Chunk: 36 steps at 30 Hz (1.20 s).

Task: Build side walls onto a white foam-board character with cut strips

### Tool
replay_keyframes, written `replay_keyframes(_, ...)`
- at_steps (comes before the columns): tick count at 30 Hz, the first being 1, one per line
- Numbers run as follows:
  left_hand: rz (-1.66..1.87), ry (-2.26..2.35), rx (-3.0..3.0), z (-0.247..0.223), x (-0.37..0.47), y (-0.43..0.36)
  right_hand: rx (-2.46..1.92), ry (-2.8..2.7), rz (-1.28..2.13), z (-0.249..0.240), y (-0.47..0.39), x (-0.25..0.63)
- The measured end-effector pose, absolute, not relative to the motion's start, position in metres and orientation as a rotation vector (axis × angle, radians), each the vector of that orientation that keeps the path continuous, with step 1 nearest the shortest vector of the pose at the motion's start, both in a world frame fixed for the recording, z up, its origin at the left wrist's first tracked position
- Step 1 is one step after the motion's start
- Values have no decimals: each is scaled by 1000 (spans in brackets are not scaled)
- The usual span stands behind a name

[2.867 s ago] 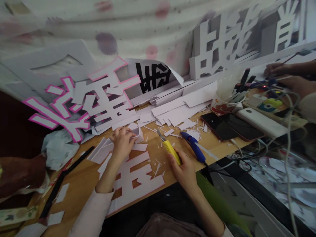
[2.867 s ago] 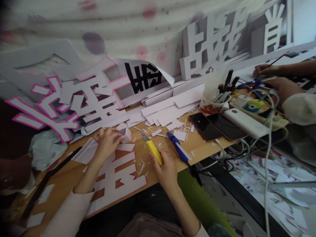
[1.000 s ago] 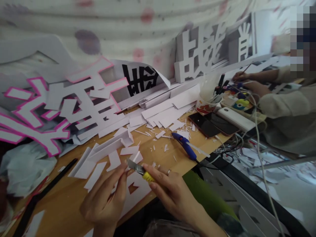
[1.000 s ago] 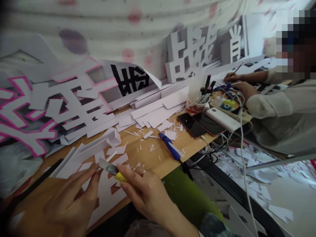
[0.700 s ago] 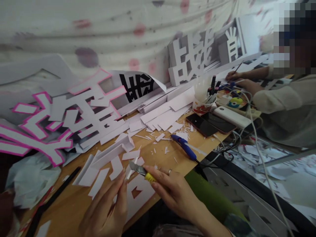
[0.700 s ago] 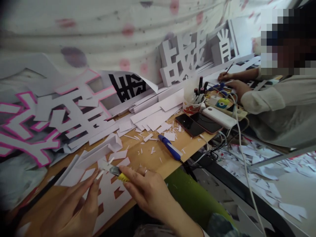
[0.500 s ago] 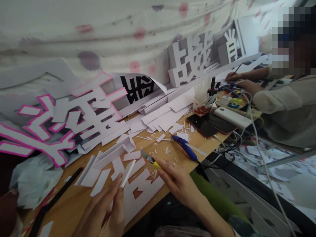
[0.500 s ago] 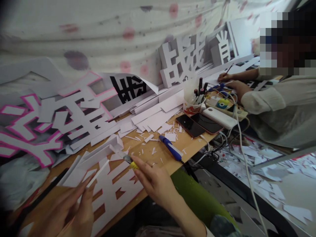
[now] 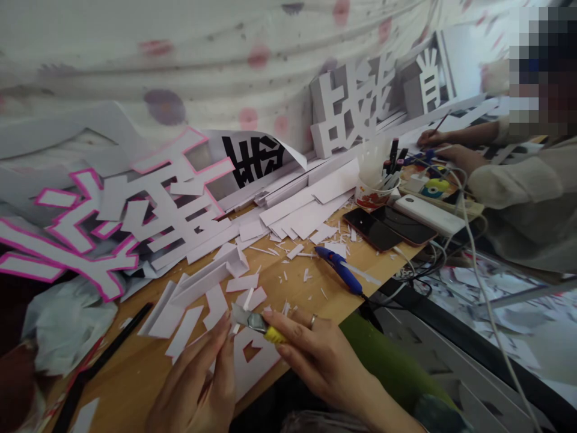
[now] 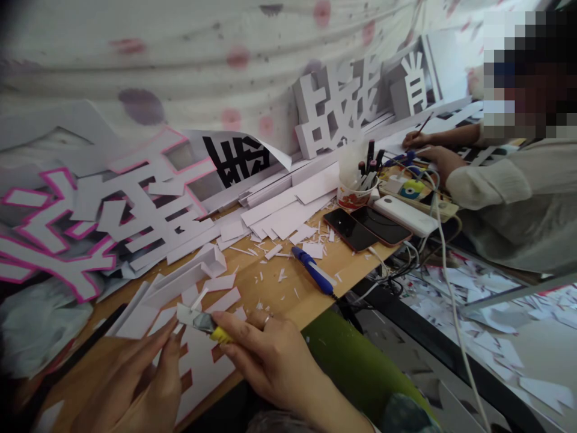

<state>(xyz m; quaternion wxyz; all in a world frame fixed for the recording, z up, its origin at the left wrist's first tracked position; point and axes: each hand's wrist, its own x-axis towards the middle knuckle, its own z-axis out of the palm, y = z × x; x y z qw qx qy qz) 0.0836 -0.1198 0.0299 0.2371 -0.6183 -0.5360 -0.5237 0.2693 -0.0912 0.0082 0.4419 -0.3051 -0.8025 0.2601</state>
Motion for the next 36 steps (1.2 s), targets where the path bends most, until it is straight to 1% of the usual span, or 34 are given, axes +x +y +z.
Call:
replay_keyframes(5,-1415,-1483,-1659,31,79,-127,-959,-1956,699,-6,-75,274)
replay_keyframes(8,-1402,-1534,-1620,33,66,-117,-1108,-1912,711,-19,-62,277)
replay_keyframes(10,-1416,-1658,-1623,35,54,-98,-1155,-1882,686,-30,-56,277)
replay_keyframes(13,-1319,-1952,-1743,38,34,-62,-1150,-1832,676,-44,-52,275)
replay_keyframes(14,-1237,-2029,-1838,39,29,-49,-1138,-1814,683,-48,-51,274)
replay_keyframes(16,-1183,-2086,-1986,38,23,-27,-1140,-1777,674,-54,-49,273)
replay_keyframes(20,-932,-2123,-2176,31,22,-1,-1252,-1763,464,-66,-43,277)
replay_keyframes(23,-855,-2158,-2157,21,25,6,-1258,-1798,255,-73,-37,280)
replay_keyframes(25,-810,-2176,-2143,17,26,7,-1261,-1810,186,-76,-35,281)
replay_keyframes(31,-711,-2190,-2111,10,28,10,-1316,-1860,180,-76,-37,279)
replay_keyframes(36,-704,-2205,-2083,3,28,11,-1348,-1878,179,-74,-38,279)
